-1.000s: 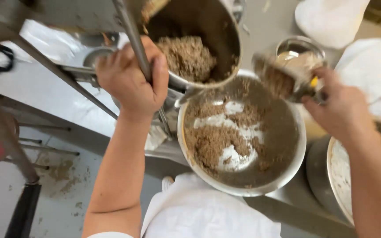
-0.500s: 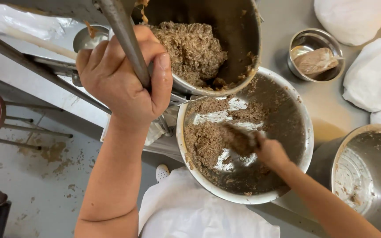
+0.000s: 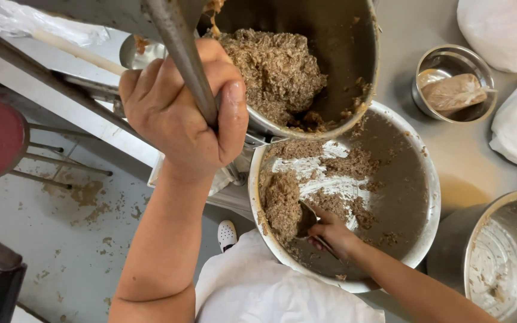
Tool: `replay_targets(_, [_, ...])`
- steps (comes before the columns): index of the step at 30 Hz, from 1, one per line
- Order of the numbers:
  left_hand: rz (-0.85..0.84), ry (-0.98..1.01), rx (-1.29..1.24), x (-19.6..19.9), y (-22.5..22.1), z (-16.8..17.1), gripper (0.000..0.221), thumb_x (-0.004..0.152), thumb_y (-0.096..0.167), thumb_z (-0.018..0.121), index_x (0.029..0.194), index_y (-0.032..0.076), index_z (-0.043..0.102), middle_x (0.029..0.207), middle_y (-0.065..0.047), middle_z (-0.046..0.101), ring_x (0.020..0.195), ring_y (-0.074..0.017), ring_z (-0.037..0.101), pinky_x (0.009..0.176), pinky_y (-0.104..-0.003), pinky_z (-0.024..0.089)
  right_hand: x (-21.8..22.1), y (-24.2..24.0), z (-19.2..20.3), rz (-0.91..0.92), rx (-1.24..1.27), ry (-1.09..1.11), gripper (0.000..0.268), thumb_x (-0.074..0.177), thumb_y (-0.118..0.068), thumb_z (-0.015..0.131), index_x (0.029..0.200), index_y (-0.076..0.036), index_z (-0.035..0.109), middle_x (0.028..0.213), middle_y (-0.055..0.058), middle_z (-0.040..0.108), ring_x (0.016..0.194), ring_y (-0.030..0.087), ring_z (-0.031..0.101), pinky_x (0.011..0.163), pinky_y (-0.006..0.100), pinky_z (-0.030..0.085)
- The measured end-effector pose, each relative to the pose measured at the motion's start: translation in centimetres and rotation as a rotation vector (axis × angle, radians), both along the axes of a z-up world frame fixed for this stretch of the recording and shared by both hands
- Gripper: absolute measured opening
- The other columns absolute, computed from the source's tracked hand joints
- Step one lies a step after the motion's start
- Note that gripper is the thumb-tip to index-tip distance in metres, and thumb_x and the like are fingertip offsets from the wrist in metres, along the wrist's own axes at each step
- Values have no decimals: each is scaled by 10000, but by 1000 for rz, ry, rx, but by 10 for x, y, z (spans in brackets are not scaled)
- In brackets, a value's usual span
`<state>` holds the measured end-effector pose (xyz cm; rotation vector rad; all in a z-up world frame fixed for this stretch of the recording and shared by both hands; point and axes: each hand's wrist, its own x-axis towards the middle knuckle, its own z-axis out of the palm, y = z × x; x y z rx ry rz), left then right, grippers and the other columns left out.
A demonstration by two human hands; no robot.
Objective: Filling a food stuffer machine with a meat mixture using a bowl and hands
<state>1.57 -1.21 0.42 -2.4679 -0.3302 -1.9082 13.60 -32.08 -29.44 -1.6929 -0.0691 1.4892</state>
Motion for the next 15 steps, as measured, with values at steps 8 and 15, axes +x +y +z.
replay_targets(8, [-10,-50,5,0,2,0,458,1087,256,421,731,168,697,904,8,712,648,-198,553,750,-366,330,59,3,49,-139,348,129,552,778,144,558,1310,17,636,617,245,620,343,226,484,294,304,357])
replay_targets(15, [-8,-74,9,2,2,0,454,1102,292,413,775,175,705,958,8,723,665,-210,569,710,-380,349,157,-71,181,-178,156,-250,635,797,137,574,1390,-66,677,626,246,609,366,237,468,298,292,299])
